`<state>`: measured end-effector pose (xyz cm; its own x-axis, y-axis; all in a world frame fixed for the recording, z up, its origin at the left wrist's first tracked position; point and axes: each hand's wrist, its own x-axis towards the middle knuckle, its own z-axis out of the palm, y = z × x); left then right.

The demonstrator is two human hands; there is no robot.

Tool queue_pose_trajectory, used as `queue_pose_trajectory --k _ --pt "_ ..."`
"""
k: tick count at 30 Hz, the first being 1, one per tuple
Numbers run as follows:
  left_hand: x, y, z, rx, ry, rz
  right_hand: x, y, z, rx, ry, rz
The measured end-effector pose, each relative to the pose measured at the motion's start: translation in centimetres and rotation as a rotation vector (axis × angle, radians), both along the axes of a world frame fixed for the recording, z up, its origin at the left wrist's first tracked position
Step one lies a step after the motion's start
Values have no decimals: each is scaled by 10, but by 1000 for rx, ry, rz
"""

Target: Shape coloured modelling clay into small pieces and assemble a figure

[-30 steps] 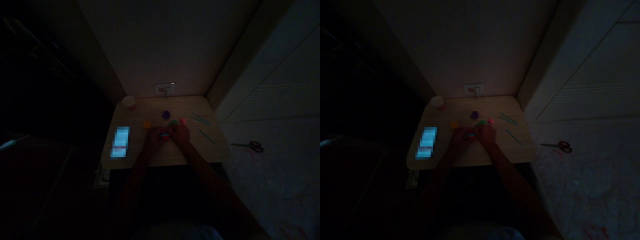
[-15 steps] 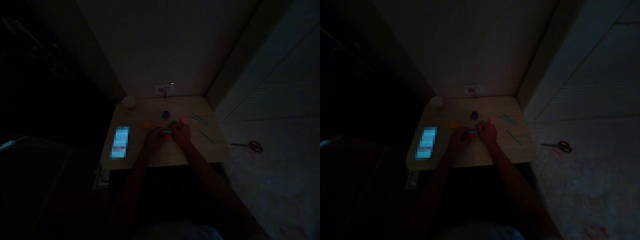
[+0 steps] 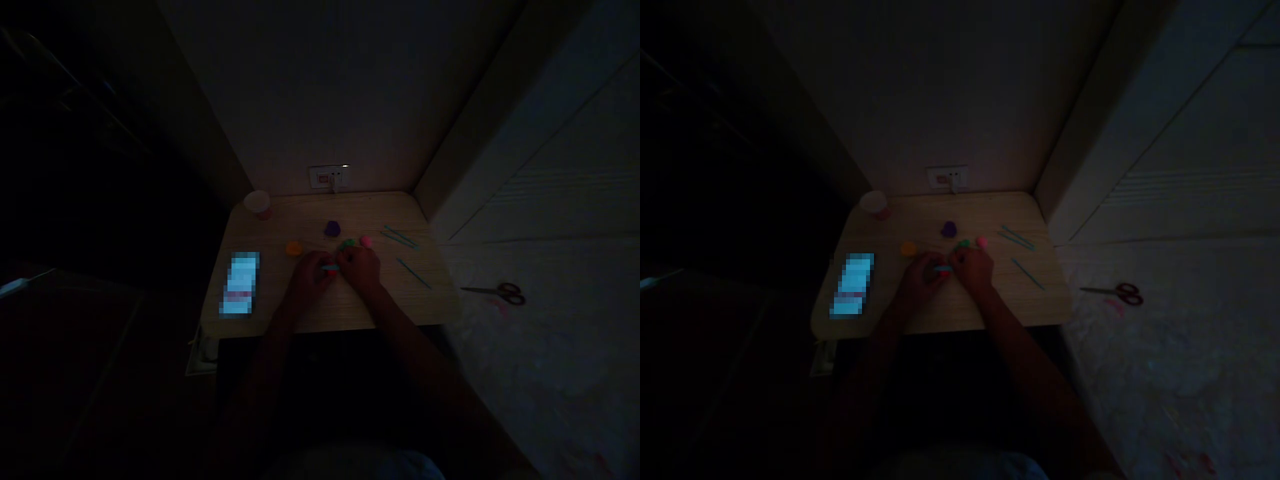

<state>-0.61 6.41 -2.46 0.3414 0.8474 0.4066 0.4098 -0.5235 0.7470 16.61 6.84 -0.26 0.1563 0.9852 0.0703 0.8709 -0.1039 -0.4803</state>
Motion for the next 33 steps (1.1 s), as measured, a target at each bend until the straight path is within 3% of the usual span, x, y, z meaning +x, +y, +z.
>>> queue_pose_trajectory --k 13,33 --pt "0 0 7 -81 71 51 3 0 2 43 71 -75" --pt "0 2 2 -66 73 38 2 2 3 -15 22 -46"
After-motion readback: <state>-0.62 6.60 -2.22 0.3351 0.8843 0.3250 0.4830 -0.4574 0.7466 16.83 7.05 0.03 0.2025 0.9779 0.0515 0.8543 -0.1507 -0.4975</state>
